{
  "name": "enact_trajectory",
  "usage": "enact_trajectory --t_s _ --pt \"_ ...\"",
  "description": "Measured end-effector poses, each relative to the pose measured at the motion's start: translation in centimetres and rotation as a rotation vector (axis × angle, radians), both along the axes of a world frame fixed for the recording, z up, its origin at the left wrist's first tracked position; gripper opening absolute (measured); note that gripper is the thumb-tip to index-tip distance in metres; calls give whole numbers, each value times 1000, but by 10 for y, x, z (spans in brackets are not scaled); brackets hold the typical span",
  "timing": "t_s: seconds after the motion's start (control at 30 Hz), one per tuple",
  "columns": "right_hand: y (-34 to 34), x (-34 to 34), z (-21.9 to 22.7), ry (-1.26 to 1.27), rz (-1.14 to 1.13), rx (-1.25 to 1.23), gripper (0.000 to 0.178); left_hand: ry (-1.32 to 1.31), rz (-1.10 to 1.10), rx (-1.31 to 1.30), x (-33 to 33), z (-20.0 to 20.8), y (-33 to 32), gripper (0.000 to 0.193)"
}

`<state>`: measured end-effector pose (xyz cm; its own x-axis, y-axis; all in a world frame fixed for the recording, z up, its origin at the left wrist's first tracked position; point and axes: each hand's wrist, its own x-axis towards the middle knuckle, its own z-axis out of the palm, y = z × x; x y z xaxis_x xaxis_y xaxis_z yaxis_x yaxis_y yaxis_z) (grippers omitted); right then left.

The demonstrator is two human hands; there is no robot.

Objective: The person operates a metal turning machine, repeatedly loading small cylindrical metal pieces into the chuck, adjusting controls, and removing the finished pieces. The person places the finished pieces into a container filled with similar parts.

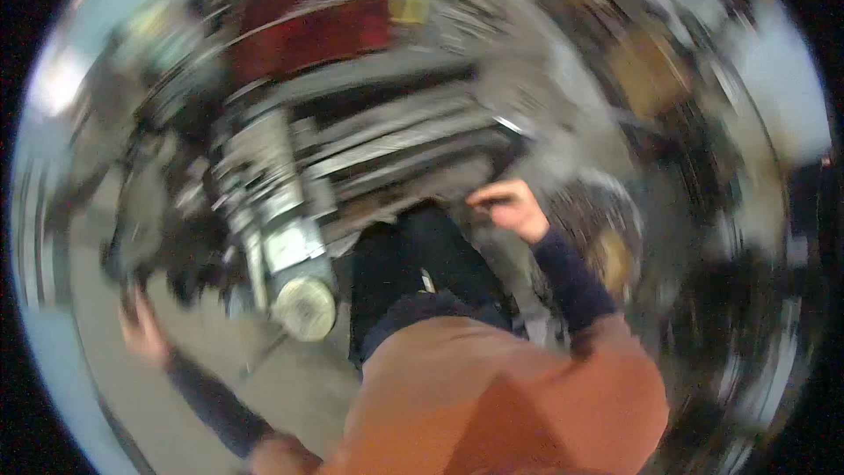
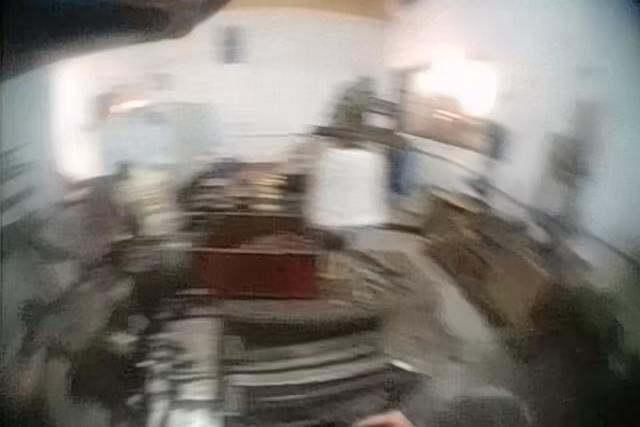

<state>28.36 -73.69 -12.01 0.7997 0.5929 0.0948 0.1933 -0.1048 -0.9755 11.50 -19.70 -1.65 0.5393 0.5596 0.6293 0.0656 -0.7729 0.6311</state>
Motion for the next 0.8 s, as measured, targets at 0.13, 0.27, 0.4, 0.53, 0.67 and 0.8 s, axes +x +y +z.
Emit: enact_trajectory --t_s 0.13,0.27,0.4,0.53,0.67,0.8 --pt "-103 -37 0 -130 -417 -169 29 362 252 143 -73 -40 -6 26" --pt "-226 -101 17 -19 -885 -347 26 271 65 -468 -98 -144 35 45" --pt "-279 -146 -17 76 -994 -777 29 244 8 -480 -68 -127 23 43" --pt "-272 -154 -68 -38 -951 -979 34 184 -84 -487 -53 -112 19 41" --pt "-272 -135 -114 68 -956 -1130 39 283 -206 -519 -48 -109 13 41" --pt "-270 -127 -109 120 -945 -1177 39 253 -193 -476 -53 -100 -18 30"
